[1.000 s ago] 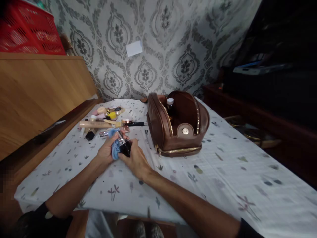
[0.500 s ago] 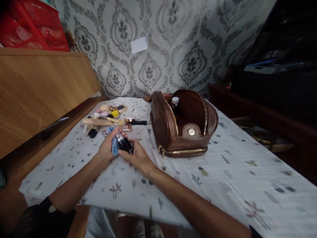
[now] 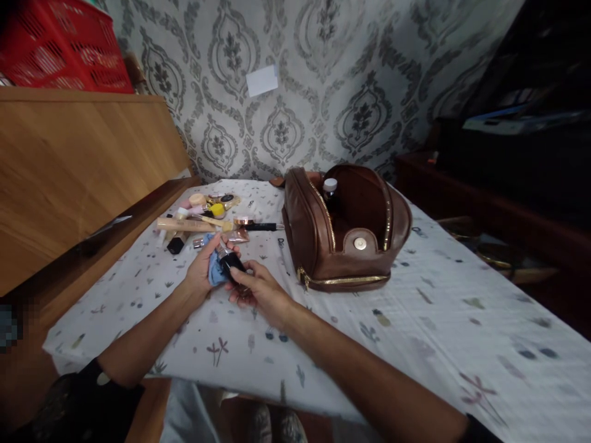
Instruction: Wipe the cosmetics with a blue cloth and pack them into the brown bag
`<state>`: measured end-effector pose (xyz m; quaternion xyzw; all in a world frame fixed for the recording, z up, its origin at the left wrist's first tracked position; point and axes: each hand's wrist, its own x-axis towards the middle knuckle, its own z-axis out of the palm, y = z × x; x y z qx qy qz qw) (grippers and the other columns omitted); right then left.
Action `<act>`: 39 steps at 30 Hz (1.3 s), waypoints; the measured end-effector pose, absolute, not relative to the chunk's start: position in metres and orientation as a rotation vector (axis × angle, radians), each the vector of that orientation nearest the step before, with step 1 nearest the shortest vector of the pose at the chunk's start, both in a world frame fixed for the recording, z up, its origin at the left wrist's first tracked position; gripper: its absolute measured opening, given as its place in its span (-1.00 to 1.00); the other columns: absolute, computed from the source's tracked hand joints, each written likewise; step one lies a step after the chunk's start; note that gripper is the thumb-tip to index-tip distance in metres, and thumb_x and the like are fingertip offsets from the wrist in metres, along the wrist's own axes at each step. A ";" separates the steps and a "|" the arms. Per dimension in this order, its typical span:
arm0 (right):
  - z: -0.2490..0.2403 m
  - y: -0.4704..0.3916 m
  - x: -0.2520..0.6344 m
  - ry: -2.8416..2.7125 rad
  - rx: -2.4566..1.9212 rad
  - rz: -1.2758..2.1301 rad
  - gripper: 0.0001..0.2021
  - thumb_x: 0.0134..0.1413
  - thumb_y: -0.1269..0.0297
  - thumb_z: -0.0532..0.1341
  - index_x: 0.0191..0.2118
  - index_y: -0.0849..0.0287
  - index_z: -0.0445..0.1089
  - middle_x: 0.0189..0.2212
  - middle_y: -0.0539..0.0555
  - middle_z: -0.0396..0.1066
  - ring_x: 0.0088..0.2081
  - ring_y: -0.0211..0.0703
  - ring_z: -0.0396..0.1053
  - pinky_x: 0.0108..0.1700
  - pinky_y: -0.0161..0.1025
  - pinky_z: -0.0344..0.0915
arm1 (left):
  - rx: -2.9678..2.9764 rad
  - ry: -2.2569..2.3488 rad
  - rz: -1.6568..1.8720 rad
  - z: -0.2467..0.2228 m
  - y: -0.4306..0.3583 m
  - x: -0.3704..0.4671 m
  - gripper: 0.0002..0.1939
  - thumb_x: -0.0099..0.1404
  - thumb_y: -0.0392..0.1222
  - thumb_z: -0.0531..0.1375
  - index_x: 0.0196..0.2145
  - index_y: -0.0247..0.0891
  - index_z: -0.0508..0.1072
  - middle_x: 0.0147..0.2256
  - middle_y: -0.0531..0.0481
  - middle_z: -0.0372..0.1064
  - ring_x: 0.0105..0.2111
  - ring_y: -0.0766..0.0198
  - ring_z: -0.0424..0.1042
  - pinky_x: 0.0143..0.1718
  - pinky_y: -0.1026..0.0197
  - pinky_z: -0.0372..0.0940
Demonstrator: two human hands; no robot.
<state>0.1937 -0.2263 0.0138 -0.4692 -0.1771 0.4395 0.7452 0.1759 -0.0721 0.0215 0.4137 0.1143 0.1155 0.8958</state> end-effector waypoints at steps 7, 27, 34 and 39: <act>0.015 -0.227 0.195 -0.354 -0.934 0.909 -0.48 -0.25 -0.02 0.48 -0.29 0.14 0.23 -0.47 0.01 0.46 -0.53 -0.31 0.37 -0.55 -0.39 0.09 | 0.945 0.138 0.164 0.024 -0.078 0.172 -0.61 0.13 0.06 0.36 -0.27 -0.28 0.41 -0.42 0.02 0.52 -0.65 0.34 0.42 -0.76 0.37 0.25; 0.010 -0.226 0.202 -0.408 -1.049 0.724 -0.53 -0.26 0.01 0.48 -0.34 0.19 0.32 -0.53 -0.04 0.43 -0.48 -0.29 0.31 -0.40 -0.29 0.18 | 1.060 0.090 0.303 0.022 -0.077 0.172 -0.55 -0.04 -0.10 0.46 -0.22 -0.32 0.47 -0.36 -0.01 0.54 -0.43 0.29 0.52 -0.41 0.30 0.43; 0.011 -0.224 0.202 -0.443 -1.036 0.659 -0.56 -0.19 -0.07 0.43 -0.29 0.19 0.47 -0.41 -0.02 0.42 -0.41 -0.27 0.29 -0.37 -0.28 0.18 | 1.126 0.037 0.160 0.018 -0.088 0.166 -0.44 -0.03 0.02 0.46 -0.12 -0.24 0.44 -0.29 -0.06 0.55 -0.26 0.13 0.56 -0.38 0.25 0.45; 0.007 -0.224 0.208 -0.488 -1.268 0.559 -0.50 -0.17 -0.18 0.36 -0.39 0.25 0.48 -0.48 -0.01 0.37 -0.41 -0.25 0.26 -0.36 -0.27 0.19 | 1.171 0.046 0.217 0.020 -0.090 0.166 -0.49 -0.08 -0.03 0.47 -0.19 -0.26 0.48 -0.35 -0.04 0.55 -0.31 0.17 0.54 -0.28 0.21 0.44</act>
